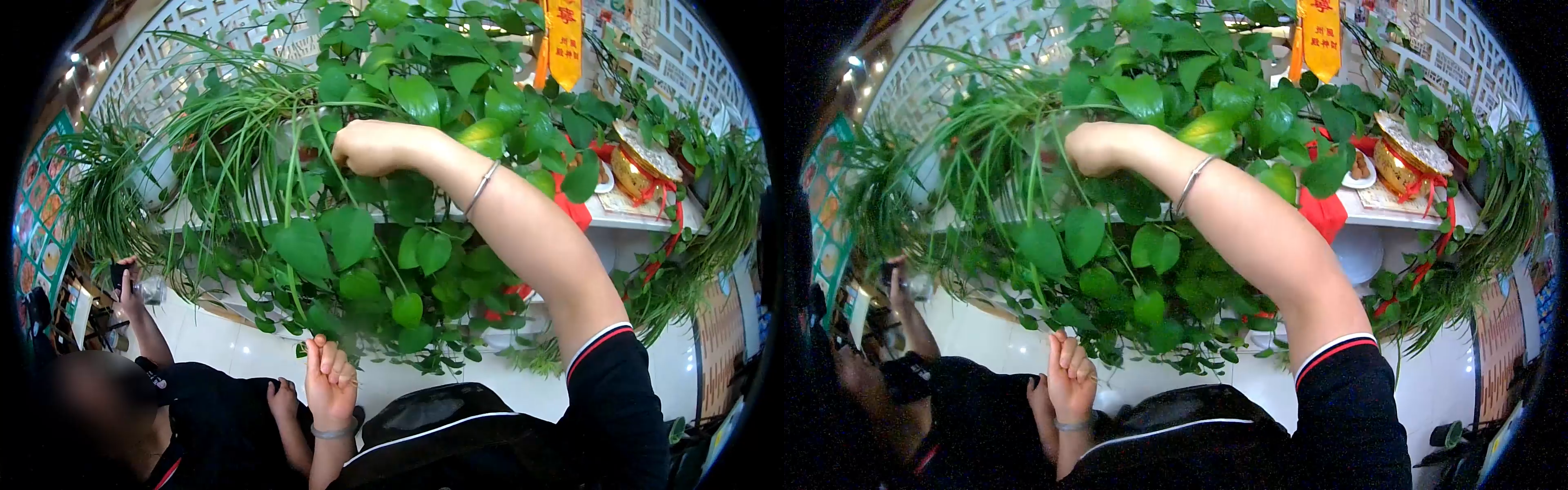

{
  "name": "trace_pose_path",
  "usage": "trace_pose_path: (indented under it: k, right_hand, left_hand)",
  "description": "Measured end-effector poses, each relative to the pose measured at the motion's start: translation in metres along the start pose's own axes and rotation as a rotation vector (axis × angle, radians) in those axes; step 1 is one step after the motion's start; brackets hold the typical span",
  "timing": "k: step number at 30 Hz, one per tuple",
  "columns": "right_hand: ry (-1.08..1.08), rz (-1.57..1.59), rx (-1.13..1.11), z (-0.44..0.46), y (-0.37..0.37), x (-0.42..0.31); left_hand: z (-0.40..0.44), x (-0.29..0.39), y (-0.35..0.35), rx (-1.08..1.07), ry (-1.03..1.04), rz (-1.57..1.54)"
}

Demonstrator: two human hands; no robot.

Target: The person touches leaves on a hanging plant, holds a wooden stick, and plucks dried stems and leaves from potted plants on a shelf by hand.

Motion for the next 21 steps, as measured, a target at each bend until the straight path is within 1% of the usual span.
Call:
trace_pose_path:
  k: [2, 5, 6, 8, 10, 11, 12, 14, 15, 18, 21]
  right_hand:
    - [-0.096, 0.007, -0.007, 0.012, 0.004, 0.015]
    - [0.008, 0.013, 0.063, 0.006, -0.002, 0.021]
    - [0.032, -0.113, 0.140, -0.005, -0.005, 0.017]
    - [0.035, -0.261, 0.109, -0.013, 0.006, 0.025]
    - [-0.055, -0.327, 0.223, -0.025, 0.015, 0.029]
    - [-0.045, -0.268, 0.335, -0.026, 0.026, 0.035]
    - [-0.081, -0.302, 0.312, -0.031, 0.033, 0.043]
    - [-0.152, -0.375, 0.266, -0.041, 0.024, 0.033]
    - [-0.143, -0.451, 0.051, -0.041, 0.018, 0.031]
    - [0.032, -0.218, 0.275, -0.042, 0.020, 0.035]
    - [0.085, -0.229, 0.380, -0.030, 0.044, 0.052]
  left_hand:
    - [0.002, 0.002, -0.004, 0.012, 0.001, 0.000]
    - [0.006, 0.006, -0.010, 0.015, -0.011, 0.005]
    - [0.008, 0.005, -0.012, 0.015, -0.019, 0.005]
    - [0.012, 0.004, -0.012, 0.013, -0.031, 0.008]
    - [0.015, 0.007, -0.016, 0.006, -0.062, 0.000]
    - [0.016, 0.007, -0.017, 0.015, -0.064, -0.002]
    - [0.018, 0.007, -0.016, 0.023, -0.069, -0.002]
    - [0.022, 0.008, -0.014, 0.017, -0.084, 0.004]
    - [0.023, 0.008, -0.014, 0.008, -0.094, 0.009]
    - [0.024, 0.007, -0.014, 0.015, -0.109, 0.018]
    - [0.023, 0.006, -0.011, 0.026, -0.104, 0.022]
Point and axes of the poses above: each hand's wrist, its own z-axis towards the middle knuckle, its own y-axis out of the palm, x = y × z, the point moved 1 cm from there along z, towards the middle knuckle, and after that the axes turned 13 degrees about x, right-handed, at the moved point
